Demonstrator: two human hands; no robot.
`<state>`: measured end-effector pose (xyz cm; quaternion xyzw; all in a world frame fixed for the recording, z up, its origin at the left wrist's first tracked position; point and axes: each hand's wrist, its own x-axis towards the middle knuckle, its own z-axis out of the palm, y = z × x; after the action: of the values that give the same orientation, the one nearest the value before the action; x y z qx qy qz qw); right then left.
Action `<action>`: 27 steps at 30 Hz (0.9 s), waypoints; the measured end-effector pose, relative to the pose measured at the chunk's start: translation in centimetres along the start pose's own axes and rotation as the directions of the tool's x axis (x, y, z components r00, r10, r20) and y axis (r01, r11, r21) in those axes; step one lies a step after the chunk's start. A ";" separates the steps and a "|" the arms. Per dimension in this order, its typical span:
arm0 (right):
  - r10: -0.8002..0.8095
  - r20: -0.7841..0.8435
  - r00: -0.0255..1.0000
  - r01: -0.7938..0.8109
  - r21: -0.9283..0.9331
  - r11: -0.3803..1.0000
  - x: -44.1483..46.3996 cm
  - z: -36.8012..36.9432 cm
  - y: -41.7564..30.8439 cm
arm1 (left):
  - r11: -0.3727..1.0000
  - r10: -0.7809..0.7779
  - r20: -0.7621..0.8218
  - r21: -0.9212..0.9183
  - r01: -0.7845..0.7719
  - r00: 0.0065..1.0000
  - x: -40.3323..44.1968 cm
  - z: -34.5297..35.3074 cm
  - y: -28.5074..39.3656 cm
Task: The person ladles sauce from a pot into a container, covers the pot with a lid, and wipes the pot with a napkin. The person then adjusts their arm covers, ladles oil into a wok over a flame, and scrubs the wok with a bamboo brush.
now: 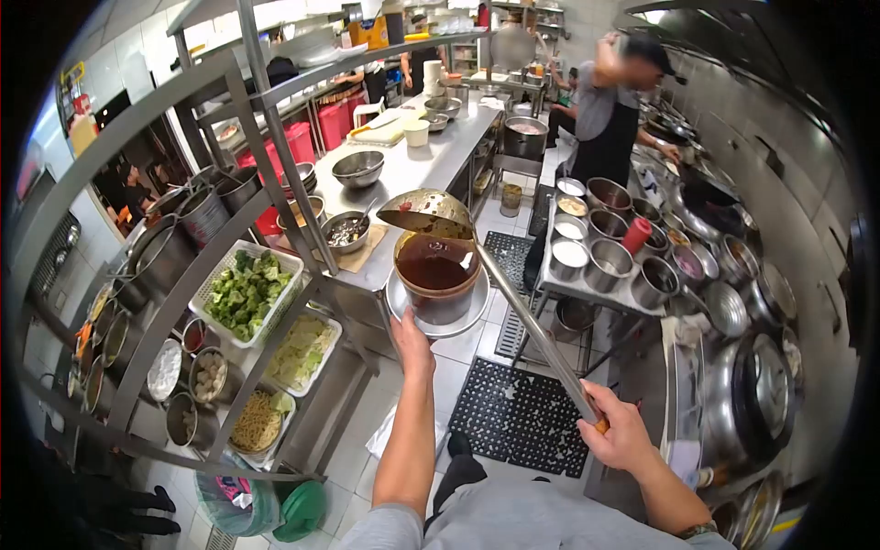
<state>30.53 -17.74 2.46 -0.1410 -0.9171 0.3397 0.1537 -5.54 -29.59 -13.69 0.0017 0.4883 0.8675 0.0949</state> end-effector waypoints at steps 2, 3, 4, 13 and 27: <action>-0.003 0.036 0.999 0.003 -0.003 1.000 5.5 0.3 1.2 | 1.000 0.017 -0.059 -0.010 -0.018 0.998 4.1 1.3 -0.5; 0.003 0.056 0.998 -0.003 -0.006 1.000 8.2 0.4 1.9 | 1.000 0.008 -0.076 0.003 -0.008 0.997 6.8 2.0 -0.9; 0.022 0.079 0.997 -0.022 -0.004 1.000 10.1 0.6 2.5 | 1.000 -0.011 -0.093 0.026 0.013 0.996 8.8 2.1 -1.5; 0.010 0.158 0.987 -0.013 0.023 1.000 27.0 1.4 8.4 | 0.993 0.085 -0.288 -0.055 -0.105 0.954 23.1 5.6 -10.0; -0.089 0.456 0.885 0.119 -0.038 0.992 46.4 -3.6 20.7 | 0.976 0.101 -0.657 -0.081 -0.203 0.747 31.6 13.6 -16.6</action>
<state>-7.28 16.28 -0.15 -0.0133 -0.9444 0.3244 -0.0511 -32.54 -4.47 -23.48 -0.2661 0.4235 0.8526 -0.1513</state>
